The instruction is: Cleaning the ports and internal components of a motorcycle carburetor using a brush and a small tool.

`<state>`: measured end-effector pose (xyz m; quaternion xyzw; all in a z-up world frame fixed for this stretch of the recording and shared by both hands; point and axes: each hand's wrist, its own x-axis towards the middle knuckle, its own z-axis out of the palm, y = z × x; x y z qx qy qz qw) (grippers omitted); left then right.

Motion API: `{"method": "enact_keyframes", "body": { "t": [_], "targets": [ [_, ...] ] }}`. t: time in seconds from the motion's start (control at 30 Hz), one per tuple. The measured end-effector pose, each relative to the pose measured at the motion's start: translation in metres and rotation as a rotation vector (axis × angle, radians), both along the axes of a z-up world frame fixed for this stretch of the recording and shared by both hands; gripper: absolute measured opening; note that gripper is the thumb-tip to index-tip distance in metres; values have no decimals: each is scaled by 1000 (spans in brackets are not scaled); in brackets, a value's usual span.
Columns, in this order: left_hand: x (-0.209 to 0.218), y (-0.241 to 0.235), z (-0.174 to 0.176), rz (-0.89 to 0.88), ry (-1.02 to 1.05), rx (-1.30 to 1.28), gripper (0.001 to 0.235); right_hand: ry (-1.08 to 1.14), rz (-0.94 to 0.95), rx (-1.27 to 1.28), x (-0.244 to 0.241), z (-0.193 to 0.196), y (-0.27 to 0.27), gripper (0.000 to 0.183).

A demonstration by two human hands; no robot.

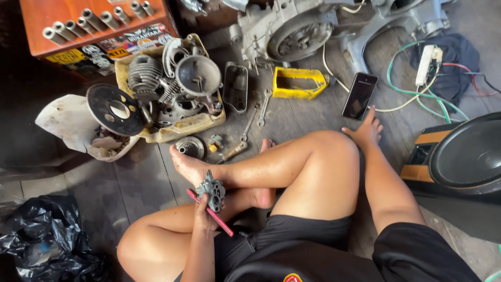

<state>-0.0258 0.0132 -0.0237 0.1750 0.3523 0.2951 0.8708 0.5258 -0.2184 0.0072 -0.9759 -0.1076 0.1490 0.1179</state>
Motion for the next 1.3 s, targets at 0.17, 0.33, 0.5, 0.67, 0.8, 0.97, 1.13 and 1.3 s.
{"method": "enact_keyframes", "body": {
  "t": [0.17, 0.33, 0.5, 0.67, 0.8, 0.97, 1.13, 1.3],
  "targets": [
    [18, -9, 17, 220, 155, -33, 39, 67, -9, -20, -8, 30, 24, 123],
    [14, -11, 11, 222, 117, 5, 31, -41, 184, -120, -17, 48, 38, 103],
    [18, -10, 28, 205, 108, 9, 29, -22, 213, -164, -1, 31, 37, 103],
    [15, -10, 24, 208, 96, 21, 27, 5, 232, -203, 2, 31, 32, 105],
    [20, -9, 37, 200, 117, 19, 29, -112, 281, -133, -7, 13, 20, 82],
    [22, -8, 41, 194, 107, 23, 31, -137, 224, -64, -17, 12, 14, 70],
    [19, -8, 33, 198, 112, 34, 33, -34, -22, -78, -18, 16, 10, 88],
    [18, -8, 30, 199, 131, 27, 34, -67, -97, -11, -21, 3, 5, 102]
  ]
}}
